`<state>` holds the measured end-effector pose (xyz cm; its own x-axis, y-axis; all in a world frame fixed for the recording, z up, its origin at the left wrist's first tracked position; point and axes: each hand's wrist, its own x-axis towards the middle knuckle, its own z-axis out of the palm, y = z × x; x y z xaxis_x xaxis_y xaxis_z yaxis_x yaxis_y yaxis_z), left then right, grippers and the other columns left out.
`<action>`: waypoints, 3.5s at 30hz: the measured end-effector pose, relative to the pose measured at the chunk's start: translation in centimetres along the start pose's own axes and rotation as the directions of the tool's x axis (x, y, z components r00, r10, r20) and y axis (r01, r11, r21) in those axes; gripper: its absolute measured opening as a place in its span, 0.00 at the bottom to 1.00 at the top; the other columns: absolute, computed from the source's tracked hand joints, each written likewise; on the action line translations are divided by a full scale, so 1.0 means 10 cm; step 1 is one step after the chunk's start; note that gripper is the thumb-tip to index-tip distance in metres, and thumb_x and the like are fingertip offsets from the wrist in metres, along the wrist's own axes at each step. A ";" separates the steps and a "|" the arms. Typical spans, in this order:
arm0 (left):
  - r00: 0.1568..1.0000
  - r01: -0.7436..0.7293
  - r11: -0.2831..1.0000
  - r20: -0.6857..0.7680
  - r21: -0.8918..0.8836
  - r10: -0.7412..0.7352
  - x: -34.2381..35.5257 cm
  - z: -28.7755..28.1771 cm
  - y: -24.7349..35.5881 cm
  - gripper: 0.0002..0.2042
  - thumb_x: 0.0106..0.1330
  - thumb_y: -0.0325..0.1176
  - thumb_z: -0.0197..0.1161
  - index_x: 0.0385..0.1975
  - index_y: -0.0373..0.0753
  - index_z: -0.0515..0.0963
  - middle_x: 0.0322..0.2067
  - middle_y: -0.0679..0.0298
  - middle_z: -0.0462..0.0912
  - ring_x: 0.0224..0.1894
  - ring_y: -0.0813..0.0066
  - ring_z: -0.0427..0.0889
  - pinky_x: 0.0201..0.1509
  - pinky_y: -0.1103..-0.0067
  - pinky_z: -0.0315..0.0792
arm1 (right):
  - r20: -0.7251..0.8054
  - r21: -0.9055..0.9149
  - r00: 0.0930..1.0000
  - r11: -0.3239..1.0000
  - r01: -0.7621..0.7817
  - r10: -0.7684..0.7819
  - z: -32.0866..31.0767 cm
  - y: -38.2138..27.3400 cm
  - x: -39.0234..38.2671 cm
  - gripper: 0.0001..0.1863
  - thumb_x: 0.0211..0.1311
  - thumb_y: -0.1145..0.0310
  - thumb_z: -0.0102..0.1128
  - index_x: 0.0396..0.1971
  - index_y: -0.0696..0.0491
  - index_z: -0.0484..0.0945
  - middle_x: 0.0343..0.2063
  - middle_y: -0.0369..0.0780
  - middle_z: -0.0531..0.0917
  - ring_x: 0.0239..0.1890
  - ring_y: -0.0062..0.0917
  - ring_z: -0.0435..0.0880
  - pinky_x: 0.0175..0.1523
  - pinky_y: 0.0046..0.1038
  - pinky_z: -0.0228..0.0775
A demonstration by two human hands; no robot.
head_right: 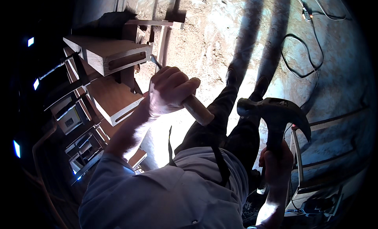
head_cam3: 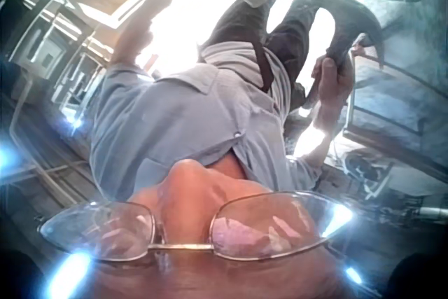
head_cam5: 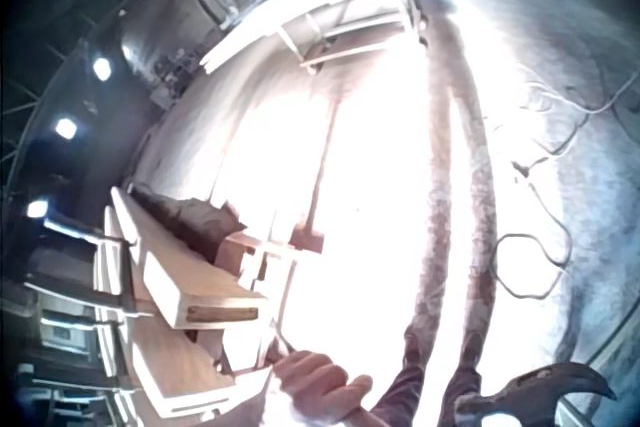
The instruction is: The person retrieves a hammer and a chisel from a drawer, then repeatedly strikes the chisel with the hammer to carve out a mortise in a clamped piece of wood.
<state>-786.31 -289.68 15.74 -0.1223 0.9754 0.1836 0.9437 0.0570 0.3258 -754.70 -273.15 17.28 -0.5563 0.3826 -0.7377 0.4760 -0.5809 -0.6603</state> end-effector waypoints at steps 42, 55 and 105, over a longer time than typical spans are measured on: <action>0.920 0.158 0.913 -0.279 -0.375 -0.274 -0.11 -0.68 -0.36 0.12 0.46 0.31 0.73 0.30 0.41 0.79 0.20 0.70 0.77 0.22 0.74 0.78 0.24 0.77 0.68 | 0.351 -0.121 0.886 0.924 0.364 -0.303 0.93 -0.50 -0.12 0.14 0.59 0.64 0.65 0.34 0.59 0.75 0.21 0.40 0.79 0.21 0.21 0.79 0.27 0.24 0.72; 0.892 0.165 0.829 -0.278 -0.534 -0.356 -0.21 -0.72 -0.41 0.17 0.47 0.35 0.77 0.35 0.42 0.78 0.22 0.68 0.77 0.25 0.71 0.79 0.28 0.75 0.70 | 0.479 -0.323 0.850 0.856 0.404 -0.221 1.64 -0.98 0.05 0.05 0.56 0.74 0.59 0.32 0.57 0.74 0.16 0.35 0.76 0.20 0.17 0.77 0.26 0.23 0.69; 0.380 0.765 0.641 0.761 0.062 -0.526 -1.61 1.47 1.05 0.09 0.66 0.38 0.59 0.39 0.41 0.79 0.35 0.52 0.83 0.44 0.53 0.85 0.43 0.59 0.81 | 0.115 -0.901 0.967 0.433 0.006 0.226 -0.61 0.75 0.87 0.19 0.55 0.55 0.70 0.31 0.59 0.83 0.29 0.48 0.84 0.36 0.39 0.86 0.45 0.39 0.75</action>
<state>-769.90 -301.63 2.53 -0.3094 0.5025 -0.8073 0.5304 0.7959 0.2921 -751.89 -269.79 5.04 -0.5088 0.1568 -0.8465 0.8169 0.3981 -0.4173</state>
